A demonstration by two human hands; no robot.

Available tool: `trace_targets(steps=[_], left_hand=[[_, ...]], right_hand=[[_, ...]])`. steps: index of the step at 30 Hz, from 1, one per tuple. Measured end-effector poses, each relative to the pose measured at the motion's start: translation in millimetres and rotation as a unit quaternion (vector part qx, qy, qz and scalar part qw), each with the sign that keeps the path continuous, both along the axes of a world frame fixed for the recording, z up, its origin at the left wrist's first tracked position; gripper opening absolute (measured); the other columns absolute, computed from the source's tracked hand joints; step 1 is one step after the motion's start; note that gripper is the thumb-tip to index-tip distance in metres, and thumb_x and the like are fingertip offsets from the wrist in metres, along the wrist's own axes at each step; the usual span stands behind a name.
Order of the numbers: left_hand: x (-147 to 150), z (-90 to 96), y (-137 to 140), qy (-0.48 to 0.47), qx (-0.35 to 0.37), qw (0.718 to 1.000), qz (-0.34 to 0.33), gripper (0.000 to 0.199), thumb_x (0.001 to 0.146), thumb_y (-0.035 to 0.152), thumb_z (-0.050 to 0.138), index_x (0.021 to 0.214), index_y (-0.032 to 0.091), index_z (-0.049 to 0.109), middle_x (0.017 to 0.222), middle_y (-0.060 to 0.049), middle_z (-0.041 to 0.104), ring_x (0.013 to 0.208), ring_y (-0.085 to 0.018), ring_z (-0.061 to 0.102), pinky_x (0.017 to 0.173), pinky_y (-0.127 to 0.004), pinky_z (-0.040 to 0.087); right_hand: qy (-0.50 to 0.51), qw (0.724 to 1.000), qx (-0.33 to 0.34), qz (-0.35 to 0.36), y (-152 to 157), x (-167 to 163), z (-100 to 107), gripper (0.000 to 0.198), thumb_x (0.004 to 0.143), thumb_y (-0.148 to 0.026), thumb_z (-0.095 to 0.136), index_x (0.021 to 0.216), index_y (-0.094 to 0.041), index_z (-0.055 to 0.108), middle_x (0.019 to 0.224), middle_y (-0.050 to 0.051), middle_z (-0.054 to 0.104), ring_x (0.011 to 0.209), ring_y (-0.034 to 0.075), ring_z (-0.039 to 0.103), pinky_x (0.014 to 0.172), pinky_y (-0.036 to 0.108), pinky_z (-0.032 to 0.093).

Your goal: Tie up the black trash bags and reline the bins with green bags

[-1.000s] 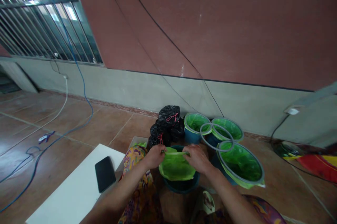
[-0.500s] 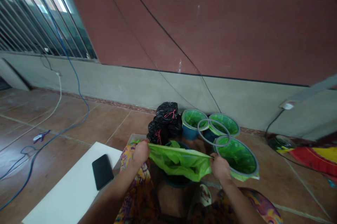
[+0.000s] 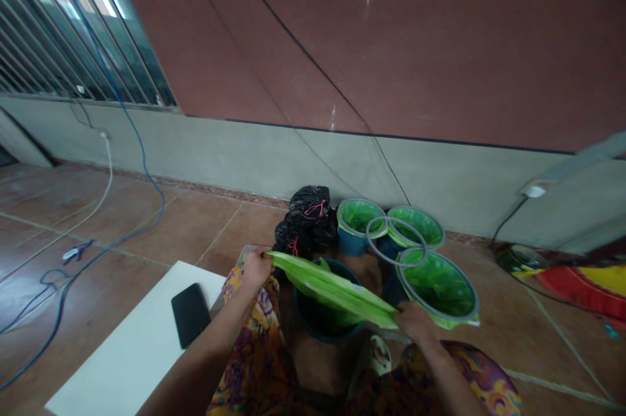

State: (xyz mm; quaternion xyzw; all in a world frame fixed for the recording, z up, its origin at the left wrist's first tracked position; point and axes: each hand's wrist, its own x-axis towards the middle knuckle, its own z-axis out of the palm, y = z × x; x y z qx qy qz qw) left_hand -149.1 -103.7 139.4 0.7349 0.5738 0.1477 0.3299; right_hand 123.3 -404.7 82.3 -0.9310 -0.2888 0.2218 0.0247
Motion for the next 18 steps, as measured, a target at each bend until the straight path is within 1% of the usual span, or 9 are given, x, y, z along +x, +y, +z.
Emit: trace_targets(steps=[2, 5, 6, 8, 10, 12, 13, 15, 18], left_hand=[[3.4, -8.5, -3.6, -0.1, -0.05, 0.994, 0.002, 0.03, 0.087, 0.013, 0.043, 0.097, 0.013, 0.071, 0.074, -0.006, 0.072, 0.062, -0.015, 0.068, 0.057, -0.021, 0.05], [9.2, -22.4, -14.9, -0.22, -0.115, 0.968, -0.026, 0.026, 0.084, 0.015, 0.046, 0.095, 0.014, 0.069, 0.071, -0.001, 0.068, 0.059, -0.013, 0.063, 0.057, -0.021, 0.052], [10.7, -26.1, -19.3, -0.238, -0.132, 0.961, -0.042, 0.025, 0.083, 0.015, 0.047, 0.094, 0.014, 0.07, 0.07, 0.0, 0.067, 0.057, -0.012, 0.062, 0.056, -0.021, 0.052], [12.6, -31.2, -26.7, -0.24, -0.147, 0.957, -0.072, 0.024, 0.082, 0.015, 0.048, 0.092, 0.014, 0.07, 0.068, 0.001, 0.065, 0.055, -0.01, 0.058, 0.054, -0.02, 0.05], [13.1, -32.4, -30.6, -0.216, -0.145, 0.961, -0.093, 0.024, 0.081, 0.013, 0.049, 0.092, 0.014, 0.071, 0.068, 0.001, 0.064, 0.053, -0.009, 0.056, 0.052, -0.019, 0.048], [12.8, -30.6, -30.3, -0.173, -0.125, 0.97, -0.114, 0.026, 0.081, 0.011, 0.05, 0.095, 0.014, 0.071, 0.072, 0.001, 0.066, 0.055, -0.01, 0.057, 0.054, -0.02, 0.049], [12.8, -29.1, -29.1, -0.143, -0.105, 0.975, -0.13, 0.027, 0.08, 0.01, 0.051, 0.097, 0.014, 0.071, 0.075, 0.0, 0.068, 0.06, -0.011, 0.06, 0.059, -0.021, 0.051], [13.9, -26.7, -25.8, -0.06, -0.034, 0.984, -0.164, 0.027, 0.079, 0.007, 0.053, 0.097, 0.014, 0.072, 0.086, -0.004, 0.072, 0.075, -0.014, 0.066, 0.073, -0.025, 0.054], [20.3, -28.6, -24.0, 0.114, 0.071, 0.971, -0.199, 0.035, 0.077, 0.0, 0.051, 0.103, 0.011, 0.071, 0.105, -0.012, 0.072, 0.098, -0.02, 0.068, 0.091, -0.03, 0.052]], right_hand=[[0.017, 0.999, -0.013, 0.043, 2.8, -10.4, -0.3, 0.023, 0.078, -0.02, 0.057, 0.093, -0.018, 0.074, 0.108, 0.015, 0.073, 0.104, 0.027, 0.068, 0.078, 0.029, 0.049], [-0.008, 0.996, 0.018, 0.09, 17.8, -34.6, 1.7, 0.057, 0.074, -0.024, 0.065, 0.13, -0.017, 0.06, 0.134, 0.018, 0.061, 0.123, 0.032, 0.057, 0.093, 0.039, 0.046], [-0.018, 0.993, 0.039, 0.109, 25.1, -43.9, 1.5, 0.067, 0.073, -0.025, 0.066, 0.139, -0.02, 0.053, 0.14, 0.017, 0.057, 0.127, 0.033, 0.053, 0.098, 0.042, 0.043], [-0.015, 0.985, 0.076, 0.154, 40.4, -61.4, -2.2, 0.074, 0.074, -0.026, 0.066, 0.145, -0.024, 0.045, 0.145, 0.014, 0.053, 0.132, 0.033, 0.048, 0.104, 0.047, 0.039], [0.009, 0.978, 0.087, 0.189, 52.8, -73.7, -11.2, 0.06, 0.078, -0.024, 0.063, 0.137, -0.024, 0.054, 0.137, 0.012, 0.06, 0.129, 0.03, 0.051, 0.104, 0.045, 0.038], [0.039, 0.977, 0.075, 0.194, 59.6, -77.0, -23.3, 0.034, 0.086, -0.024, 0.055, 0.117, -0.022, 0.068, 0.117, 0.01, 0.071, 0.117, 0.027, 0.062, 0.097, 0.038, 0.043], [0.05, 0.979, 0.072, 0.185, 60.9, -74.7, -29.1, 0.026, 0.089, -0.025, 0.051, 0.106, -0.022, 0.071, 0.106, 0.009, 0.074, 0.108, 0.024, 0.066, 0.091, 0.034, 0.045], [0.052, 0.985, 0.091, 0.135, 60.8, -62.9, -37.7, 0.029, 0.093, -0.025, 0.045, 0.093, -0.022, 0.073, 0.093, 0.007, 0.076, 0.093, 0.02, 0.07, 0.079, 0.027, 0.047], [0.008, 0.989, 0.148, 0.011, 59.2, -35.2, -40.5, 0.034, 0.095, -0.027, 0.04, 0.098, -0.021, 0.074, 0.095, 0.008, 0.077, 0.088, 0.019, 0.072, 0.071, 0.024, 0.047]])
